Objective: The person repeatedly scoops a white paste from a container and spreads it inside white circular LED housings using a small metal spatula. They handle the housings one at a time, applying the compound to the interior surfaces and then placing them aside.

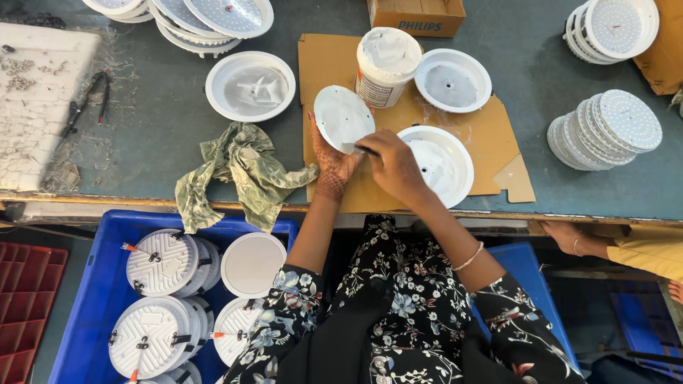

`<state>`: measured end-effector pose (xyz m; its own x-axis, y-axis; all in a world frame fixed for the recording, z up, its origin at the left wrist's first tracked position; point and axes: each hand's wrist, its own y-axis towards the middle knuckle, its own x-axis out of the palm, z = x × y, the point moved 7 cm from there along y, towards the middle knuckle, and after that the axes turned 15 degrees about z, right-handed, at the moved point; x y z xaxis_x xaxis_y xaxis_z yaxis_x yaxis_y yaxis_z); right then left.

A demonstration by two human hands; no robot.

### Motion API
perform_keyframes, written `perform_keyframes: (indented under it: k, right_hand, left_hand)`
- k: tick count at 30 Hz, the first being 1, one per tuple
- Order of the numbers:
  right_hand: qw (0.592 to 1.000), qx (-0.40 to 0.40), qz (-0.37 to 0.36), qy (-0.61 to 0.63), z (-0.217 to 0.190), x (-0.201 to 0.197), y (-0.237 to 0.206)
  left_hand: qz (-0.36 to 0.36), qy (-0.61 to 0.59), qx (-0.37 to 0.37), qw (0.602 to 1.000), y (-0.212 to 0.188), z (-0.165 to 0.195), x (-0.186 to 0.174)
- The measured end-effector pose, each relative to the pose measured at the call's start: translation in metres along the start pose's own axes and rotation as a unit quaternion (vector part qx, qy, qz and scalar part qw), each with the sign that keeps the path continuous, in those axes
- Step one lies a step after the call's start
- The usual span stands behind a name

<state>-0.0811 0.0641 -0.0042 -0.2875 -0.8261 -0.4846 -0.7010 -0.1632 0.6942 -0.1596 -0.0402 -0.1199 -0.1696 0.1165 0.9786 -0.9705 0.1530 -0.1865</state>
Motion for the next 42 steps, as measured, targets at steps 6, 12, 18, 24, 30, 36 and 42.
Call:
perform_keyframes:
  k: [6, 12, 18, 24, 30, 36, 42]
  right_hand:
    - [0.995, 0.086, 0.048, 0.029, 0.056, 0.002, 0.03]
    - [0.989, 0.018, 0.112, -0.091, 0.04, 0.021, 0.006]
    - [0.99, 0.089, 0.021, -0.109, 0.009, 0.027, -0.01]
    - [0.988, 0.131, 0.026, 0.072, 0.009, 0.021, 0.012]
    - [0.98, 0.163, 0.112, 0.007, 0.074, 0.015, 0.053]
    - [0.976, 0.13, 0.136, -0.112, 0.087, 0.032, 0.05]
    - [0.982, 0.148, 0.103, -0.057, 0.069, 0.032, 0.061]
  left_hand:
    - [0.005, -0.002, 0.008, 1.0, 0.004, 0.001, -0.003]
    - [0.01, 0.006, 0.016, 1.0, 0.002, 0.001, -0.007]
    - [0.017, 0.007, 0.022, 1.0, -0.001, 0.001, -0.014]
    - [0.016, 0.007, 0.025, 1.0, 0.002, -0.001, -0.013]
    - [0.003, 0.009, 0.017, 1.0, 0.008, -0.002, -0.004]
    - [-0.009, 0.019, -0.002, 1.0, 0.007, -0.006, -0.005]
    - [-0.024, 0.024, -0.024, 0.999, 0.006, -0.013, -0.011]
